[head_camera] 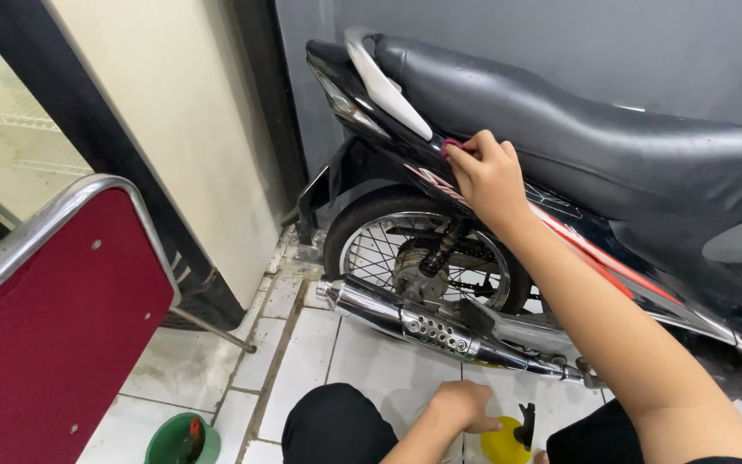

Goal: The person sits on the floor and wipes the side panel of a black motorcycle with a cloth. They then spray a cleaning solution from a yellow bottle onto the motorcycle and continue wiping the surface with the cloth.

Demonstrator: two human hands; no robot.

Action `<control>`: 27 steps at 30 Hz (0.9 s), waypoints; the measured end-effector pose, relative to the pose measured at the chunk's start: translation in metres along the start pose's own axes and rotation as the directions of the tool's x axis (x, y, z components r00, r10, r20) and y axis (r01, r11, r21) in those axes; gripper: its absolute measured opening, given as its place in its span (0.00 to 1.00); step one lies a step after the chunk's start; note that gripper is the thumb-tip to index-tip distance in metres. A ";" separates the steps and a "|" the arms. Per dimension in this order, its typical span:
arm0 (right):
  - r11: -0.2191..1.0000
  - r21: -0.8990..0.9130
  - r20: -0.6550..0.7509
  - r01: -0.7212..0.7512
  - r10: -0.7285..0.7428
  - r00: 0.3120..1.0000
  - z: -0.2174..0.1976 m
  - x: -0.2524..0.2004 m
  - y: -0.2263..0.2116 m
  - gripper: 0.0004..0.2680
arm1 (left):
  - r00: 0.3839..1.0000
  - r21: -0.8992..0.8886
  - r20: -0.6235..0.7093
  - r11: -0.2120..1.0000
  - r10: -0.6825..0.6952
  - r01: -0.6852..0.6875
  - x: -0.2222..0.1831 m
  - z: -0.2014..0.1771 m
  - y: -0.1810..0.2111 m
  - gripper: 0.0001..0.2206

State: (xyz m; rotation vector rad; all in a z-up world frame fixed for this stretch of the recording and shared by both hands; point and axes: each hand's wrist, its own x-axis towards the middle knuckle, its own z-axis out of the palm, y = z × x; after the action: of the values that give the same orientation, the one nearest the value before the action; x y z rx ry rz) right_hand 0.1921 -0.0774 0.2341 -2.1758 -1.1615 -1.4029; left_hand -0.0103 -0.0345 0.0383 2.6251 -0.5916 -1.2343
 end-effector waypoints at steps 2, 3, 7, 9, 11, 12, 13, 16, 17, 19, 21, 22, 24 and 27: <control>0.953 -0.292 -0.044 0.077 -0.094 0.995 0.006 0.008 -0.009 0.02 | 0.998 -0.022 -0.040 0.998 0.050 -0.051 0.013 0.009 -0.004 0.33; 0.953 -0.293 -0.044 0.074 -0.090 0.995 0.006 0.009 -0.011 0.02 | 0.998 -0.019 -0.037 0.999 0.050 -0.051 0.017 0.011 -0.006 0.33; 0.986 -0.163 0.008 0.038 -0.037 0.999 0.009 0.008 -0.013 0.02 | 0.998 0.002 -0.065 1.000 -0.003 0.003 0.010 0.009 -0.011 0.30; 0.990 -0.138 -0.042 -0.022 0.016 0.999 0.013 0.009 -0.012 0.03 | 0.999 -0.017 -0.052 1.000 0.003 -0.003 0.002 0.004 -0.011 0.30; 0.989 -0.129 -0.039 -0.071 0.067 0.997 0.017 0.009 -0.016 0.04 | 0.999 -0.060 -0.051 0.998 0.009 -0.012 -0.001 0.004 -0.012 0.31; 0.989 -0.130 -0.037 -0.075 0.071 0.997 0.011 0.002 -0.017 0.04 | 0.999 -0.059 -0.046 0.998 0.010 -0.013 -0.004 0.003 -0.012 0.31; 0.994 -0.071 0.057 -0.079 0.083 0.995 0.005 -0.003 -0.017 0.02 | 0.999 -0.048 -0.035 0.999 0.001 -0.003 -0.006 0.002 -0.012 0.30; 0.990 0.000 0.132 -0.140 0.139 0.981 -0.019 -0.031 -0.012 0.03 | 0.998 -0.037 -0.065 0.999 -0.009 0.006 0.001 0.008 -0.017 0.30; 0.982 0.015 0.114 -0.190 0.187 0.976 -0.028 -0.042 -0.009 0.05 | 0.994 -0.038 -0.107 0.999 -0.013 0.009 0.006 0.012 -0.019 0.30; 0.973 0.072 0.098 -0.221 0.214 0.972 -0.049 -0.057 -0.010 0.06 | 0.994 -0.025 -0.107 1.000 -0.004 0.001 0.007 0.014 -0.019 0.30; 0.958 0.130 0.085 -0.254 0.245 0.966 -0.058 -0.068 -0.008 0.07 | 0.995 -0.009 -0.104 1.000 0.005 -0.006 0.011 0.015 -0.018 0.30; 0.962 0.107 0.061 -0.251 0.245 0.967 -0.056 -0.072 -0.006 0.07 | 0.993 -0.012 -0.114 1.000 0.017 -0.018 0.013 0.017 -0.018 0.30; 0.963 0.084 0.036 -0.254 0.252 0.967 -0.051 -0.068 -0.005 0.08 | 0.993 -0.011 -0.117 1.000 0.027 -0.028 0.011 0.015 -0.017 0.29; 0.974 0.085 -0.011 -0.212 0.213 0.977 -0.037 -0.043 -0.004 0.07 | 1.000 -0.030 -0.022 1.000 -0.004 0.003 0.007 0.004 -0.014 0.30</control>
State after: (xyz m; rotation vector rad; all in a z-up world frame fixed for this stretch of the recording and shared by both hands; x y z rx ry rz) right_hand 0.1574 -0.1179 0.2136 -2.1503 -0.9303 -1.2596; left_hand -0.0058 -0.0252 0.0262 2.6124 -0.5602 -1.2040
